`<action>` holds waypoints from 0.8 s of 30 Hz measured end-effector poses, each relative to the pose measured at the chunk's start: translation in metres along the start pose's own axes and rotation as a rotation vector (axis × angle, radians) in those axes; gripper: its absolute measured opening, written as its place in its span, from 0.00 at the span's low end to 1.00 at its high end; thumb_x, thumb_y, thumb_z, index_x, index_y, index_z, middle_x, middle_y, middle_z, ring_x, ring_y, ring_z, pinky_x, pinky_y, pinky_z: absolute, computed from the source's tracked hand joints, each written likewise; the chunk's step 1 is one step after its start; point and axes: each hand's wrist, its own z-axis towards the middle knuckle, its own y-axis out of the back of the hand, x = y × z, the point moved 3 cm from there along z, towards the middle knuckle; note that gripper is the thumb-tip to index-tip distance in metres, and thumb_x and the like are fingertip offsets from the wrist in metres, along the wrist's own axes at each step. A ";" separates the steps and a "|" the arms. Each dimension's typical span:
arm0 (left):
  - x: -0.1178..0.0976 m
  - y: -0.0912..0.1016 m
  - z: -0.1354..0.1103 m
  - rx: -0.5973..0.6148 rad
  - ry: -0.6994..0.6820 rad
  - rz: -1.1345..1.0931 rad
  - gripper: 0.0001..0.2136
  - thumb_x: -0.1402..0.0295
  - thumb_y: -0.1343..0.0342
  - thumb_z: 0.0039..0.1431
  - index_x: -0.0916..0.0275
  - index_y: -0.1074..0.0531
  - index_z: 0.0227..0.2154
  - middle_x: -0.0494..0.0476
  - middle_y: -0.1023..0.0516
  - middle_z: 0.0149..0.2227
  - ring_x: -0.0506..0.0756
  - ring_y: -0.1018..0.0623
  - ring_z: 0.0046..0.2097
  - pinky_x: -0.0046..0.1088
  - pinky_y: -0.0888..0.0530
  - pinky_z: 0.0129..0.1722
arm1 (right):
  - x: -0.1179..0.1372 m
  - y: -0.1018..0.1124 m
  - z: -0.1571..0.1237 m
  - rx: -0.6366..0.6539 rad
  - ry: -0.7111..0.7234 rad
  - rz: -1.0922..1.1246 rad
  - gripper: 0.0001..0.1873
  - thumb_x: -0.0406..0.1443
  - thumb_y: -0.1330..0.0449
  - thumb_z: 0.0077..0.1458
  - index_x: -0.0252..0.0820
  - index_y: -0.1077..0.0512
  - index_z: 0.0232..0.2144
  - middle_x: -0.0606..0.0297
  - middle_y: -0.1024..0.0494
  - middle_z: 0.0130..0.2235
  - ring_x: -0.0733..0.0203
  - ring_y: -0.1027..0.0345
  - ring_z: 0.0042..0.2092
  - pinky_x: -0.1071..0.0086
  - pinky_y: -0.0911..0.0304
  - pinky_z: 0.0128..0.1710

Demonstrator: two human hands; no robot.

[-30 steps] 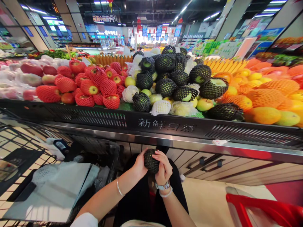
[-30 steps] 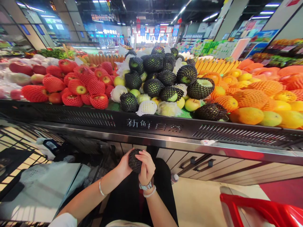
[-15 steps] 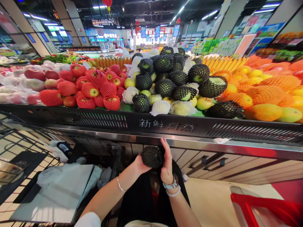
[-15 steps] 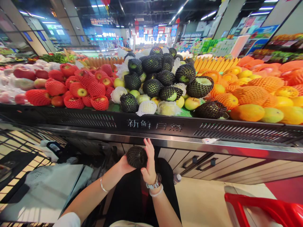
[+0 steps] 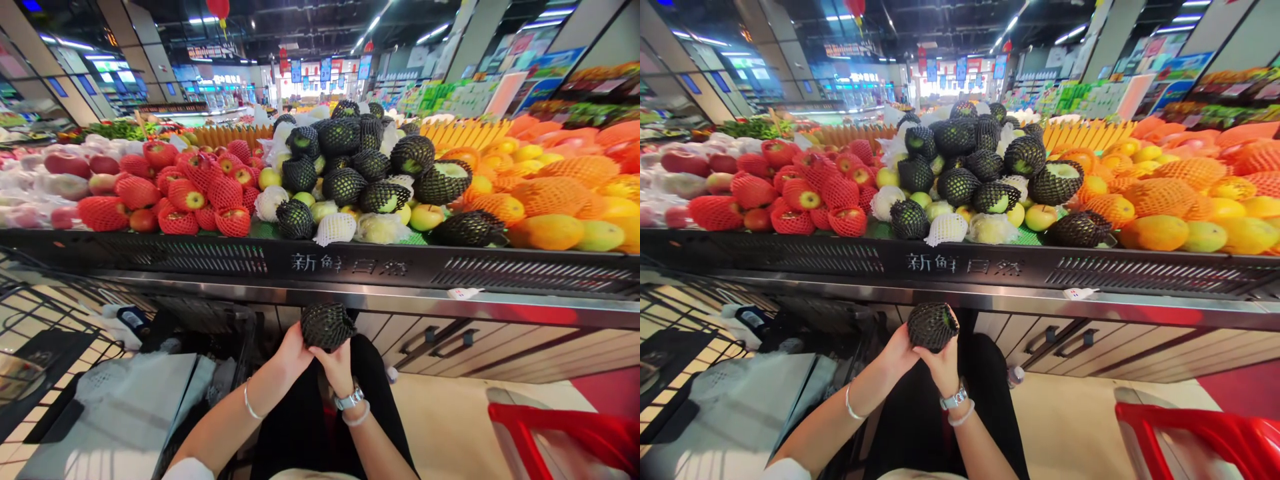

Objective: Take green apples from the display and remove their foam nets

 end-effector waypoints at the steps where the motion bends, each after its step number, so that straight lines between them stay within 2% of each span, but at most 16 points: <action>1: 0.001 -0.001 0.000 -0.007 -0.015 0.019 0.02 0.72 0.41 0.52 0.65 0.24 0.29 0.57 0.19 0.34 0.58 0.21 0.41 0.37 0.26 0.47 | 0.000 0.002 0.000 -0.040 -0.017 0.004 0.51 0.49 0.29 0.39 0.41 0.45 0.61 0.49 0.33 0.58 0.45 0.38 0.60 0.48 0.43 0.61; 4: 0.001 -0.005 0.002 -0.024 -0.081 0.082 0.05 0.69 0.38 0.50 0.62 0.25 0.32 0.54 0.20 0.33 0.56 0.22 0.40 0.35 0.27 0.47 | 0.001 0.009 -0.001 -0.181 -0.031 0.016 0.47 0.48 0.29 0.38 0.39 0.40 0.57 0.50 0.27 0.52 0.46 0.32 0.54 0.50 0.37 0.56; 6: -0.006 -0.006 0.002 -0.029 -0.128 0.144 0.08 0.65 0.38 0.51 0.60 0.25 0.34 0.54 0.20 0.37 0.57 0.22 0.44 0.35 0.28 0.49 | 0.005 0.015 0.000 -0.251 -0.040 0.041 0.43 0.49 0.30 0.39 0.39 0.39 0.55 0.51 0.25 0.49 0.48 0.29 0.50 0.52 0.35 0.54; 7: -0.014 -0.008 0.001 -0.028 -0.196 0.197 0.10 0.61 0.39 0.53 0.60 0.25 0.36 0.55 0.21 0.41 0.58 0.23 0.47 0.36 0.29 0.51 | 0.008 0.017 0.001 -0.260 -0.049 0.058 0.42 0.49 0.31 0.40 0.38 0.38 0.54 0.52 0.24 0.48 0.49 0.28 0.48 0.52 0.34 0.52; 9: -0.035 -0.014 -0.009 0.025 -0.455 0.389 0.15 0.55 0.42 0.56 0.58 0.26 0.41 0.57 0.24 0.50 0.59 0.29 0.56 0.39 0.34 0.57 | 0.019 0.022 0.006 -0.229 -0.065 0.081 0.41 0.47 0.30 0.41 0.39 0.38 0.53 0.53 0.24 0.47 0.51 0.27 0.47 0.54 0.33 0.52; 11: -0.054 -0.026 -0.028 0.149 -0.746 0.712 0.22 0.56 0.41 0.55 0.56 0.32 0.52 0.59 0.33 0.60 0.61 0.37 0.64 0.43 0.41 0.63 | 0.033 0.024 0.012 -0.157 -0.061 0.072 0.42 0.45 0.29 0.40 0.40 0.40 0.55 0.53 0.25 0.50 0.50 0.28 0.50 0.54 0.34 0.55; 12: -0.059 -0.033 -0.038 0.210 -0.835 0.898 0.28 0.58 0.39 0.54 0.54 0.37 0.58 0.60 0.39 0.64 0.62 0.42 0.66 0.45 0.43 0.64 | 0.040 0.025 0.015 -0.117 -0.052 0.064 0.44 0.44 0.29 0.40 0.41 0.41 0.57 0.53 0.27 0.53 0.50 0.30 0.52 0.54 0.36 0.56; 14: -0.061 -0.044 -0.052 0.279 -0.855 1.223 0.40 0.63 0.35 0.51 0.52 0.50 0.64 0.62 0.48 0.68 0.65 0.45 0.67 0.49 0.44 0.64 | 0.053 0.023 0.019 -0.039 -0.025 0.054 0.47 0.42 0.28 0.41 0.43 0.43 0.60 0.53 0.31 0.57 0.49 0.33 0.56 0.52 0.38 0.58; 15: -0.059 -0.048 -0.057 0.283 -0.822 1.339 0.44 0.64 0.35 0.50 0.52 0.55 0.66 0.64 0.49 0.68 0.65 0.44 0.67 0.50 0.42 0.64 | 0.057 0.022 0.021 -0.003 -0.010 0.046 0.48 0.42 0.28 0.41 0.44 0.45 0.61 0.53 0.32 0.58 0.48 0.35 0.58 0.51 0.39 0.59; 17: -0.053 -0.054 -0.060 0.249 -0.767 1.479 0.48 0.65 0.33 0.48 0.55 0.58 0.67 0.68 0.45 0.66 0.66 0.41 0.66 0.52 0.40 0.63 | 0.064 0.017 0.023 0.048 0.029 0.000 0.49 0.41 0.29 0.42 0.45 0.46 0.62 0.54 0.35 0.60 0.47 0.38 0.60 0.49 0.41 0.60; 20: -0.050 -0.055 -0.056 0.126 -0.780 1.516 0.47 0.66 0.33 0.46 0.60 0.55 0.66 0.70 0.40 0.63 0.67 0.39 0.65 0.51 0.39 0.63 | 0.071 0.006 0.027 0.104 0.153 -0.117 0.46 0.41 0.32 0.46 0.45 0.47 0.63 0.53 0.39 0.62 0.46 0.41 0.62 0.48 0.44 0.62; 24: -0.069 -0.048 -0.051 -0.025 -0.881 1.396 0.42 0.67 0.32 0.41 0.61 0.45 0.60 0.67 0.33 0.58 0.66 0.31 0.60 0.49 0.34 0.60 | 0.089 -0.012 0.040 0.168 0.329 -0.201 0.42 0.42 0.37 0.52 0.44 0.50 0.65 0.52 0.41 0.62 0.46 0.44 0.62 0.47 0.46 0.63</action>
